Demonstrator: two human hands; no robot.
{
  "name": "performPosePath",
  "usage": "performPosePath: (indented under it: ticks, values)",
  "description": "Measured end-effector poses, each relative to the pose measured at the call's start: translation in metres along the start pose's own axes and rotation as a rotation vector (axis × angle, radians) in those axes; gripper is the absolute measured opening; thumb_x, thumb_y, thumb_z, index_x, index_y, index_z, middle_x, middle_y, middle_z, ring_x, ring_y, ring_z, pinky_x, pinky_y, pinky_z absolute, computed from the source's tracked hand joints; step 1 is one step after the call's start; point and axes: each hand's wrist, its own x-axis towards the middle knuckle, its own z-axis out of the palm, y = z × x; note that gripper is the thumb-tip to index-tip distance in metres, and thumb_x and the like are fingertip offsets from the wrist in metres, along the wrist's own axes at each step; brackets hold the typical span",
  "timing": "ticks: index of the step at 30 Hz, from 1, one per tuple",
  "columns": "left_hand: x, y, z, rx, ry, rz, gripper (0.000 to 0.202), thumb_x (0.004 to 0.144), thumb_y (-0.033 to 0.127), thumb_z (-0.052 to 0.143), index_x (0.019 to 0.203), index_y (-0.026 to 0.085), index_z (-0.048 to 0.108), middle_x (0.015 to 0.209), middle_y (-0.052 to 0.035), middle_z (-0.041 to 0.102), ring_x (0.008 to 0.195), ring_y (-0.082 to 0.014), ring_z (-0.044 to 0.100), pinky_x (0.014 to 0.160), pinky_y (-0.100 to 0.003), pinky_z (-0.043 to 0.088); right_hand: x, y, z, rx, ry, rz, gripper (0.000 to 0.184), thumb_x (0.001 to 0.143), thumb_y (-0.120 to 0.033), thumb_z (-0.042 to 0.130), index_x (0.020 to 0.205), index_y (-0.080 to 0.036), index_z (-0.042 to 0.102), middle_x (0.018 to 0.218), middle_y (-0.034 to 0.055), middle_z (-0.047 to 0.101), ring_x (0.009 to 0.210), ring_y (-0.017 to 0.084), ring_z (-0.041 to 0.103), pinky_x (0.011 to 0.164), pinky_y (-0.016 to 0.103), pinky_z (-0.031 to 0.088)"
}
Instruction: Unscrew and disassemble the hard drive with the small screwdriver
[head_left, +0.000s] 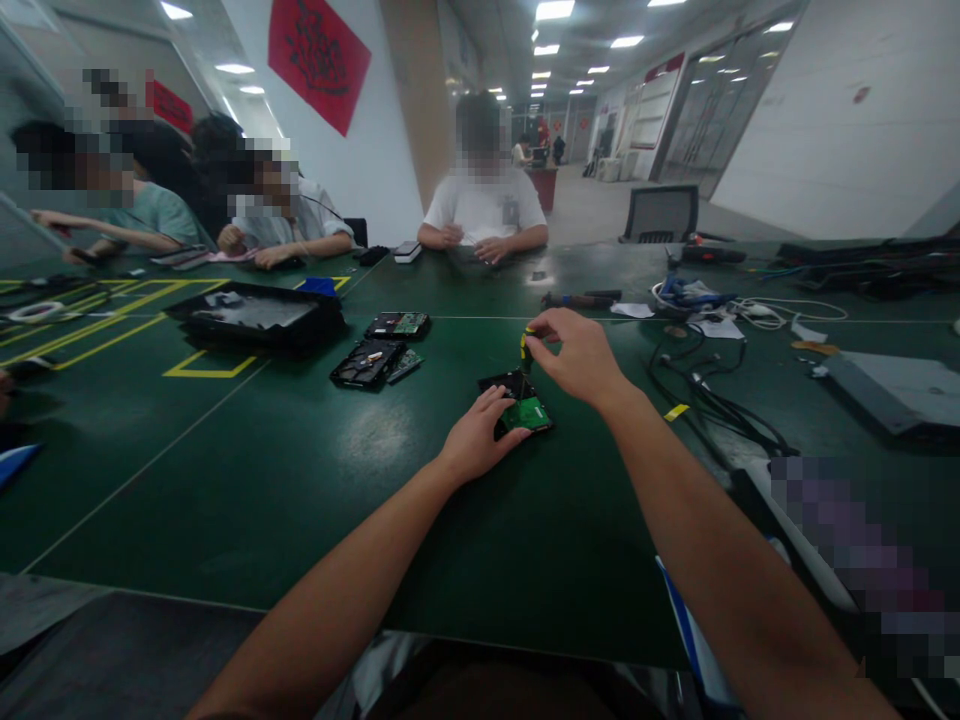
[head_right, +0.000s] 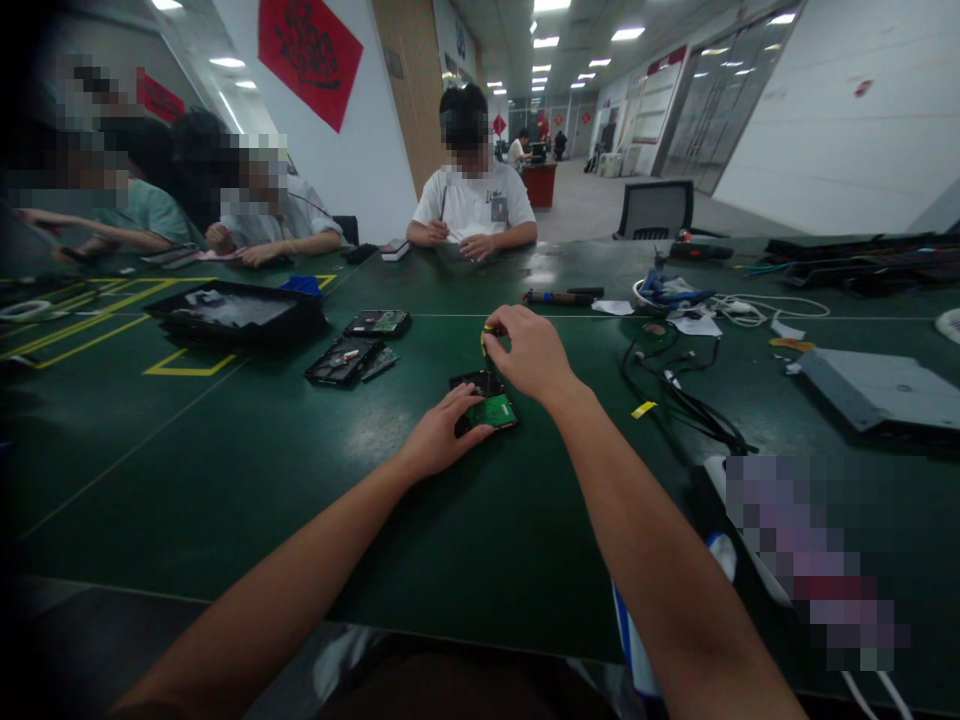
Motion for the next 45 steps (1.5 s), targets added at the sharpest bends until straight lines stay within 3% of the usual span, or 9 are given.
performPosePath:
  ticks: [16,24,45]
  values:
    - [0.0006,-0.0010,0.0018,0.011,0.001,-0.004,0.062,0.094,0.059,0.061,0.143,0.020,0.057,0.163,-0.0110,0.043,0.155,-0.0258,0.033,0.127,-0.043,0.030,0.0002,0.0017,0.0017,0.009,0.041,0.019,0.015,0.090,-0.033,0.070,0.094,-0.022,0.061,0.095,0.0071,0.071,0.087,0.025,0.065,0.080,0.041,0.052]
    - [-0.0002,0.0006,0.0006,0.007,-0.002,-0.006,0.063,0.094,0.059,0.061,0.143,0.019,0.057,0.162,-0.0119,0.043,0.155,-0.0261,0.033,0.127,-0.044,0.030,0.0001,0.0010,0.0005,0.000,0.009,-0.031,0.011,0.093,-0.032,0.065,0.099,-0.023,0.064,0.100,0.0072,0.071,0.092,0.025,0.065,0.085,0.042,0.051]
    - [-0.0001,0.0004,0.0006,0.011,0.009,0.006,0.063,0.094,0.060,0.060,0.141,0.019,0.058,0.162,-0.0125,0.044,0.154,-0.0270,0.035,0.127,-0.044,0.031,0.0006,0.0029,0.0003,-0.006,0.029,0.016,0.012,0.094,-0.034,0.064,0.093,-0.022,0.063,0.095,0.0074,0.072,0.088,0.025,0.066,0.082,0.040,0.051]
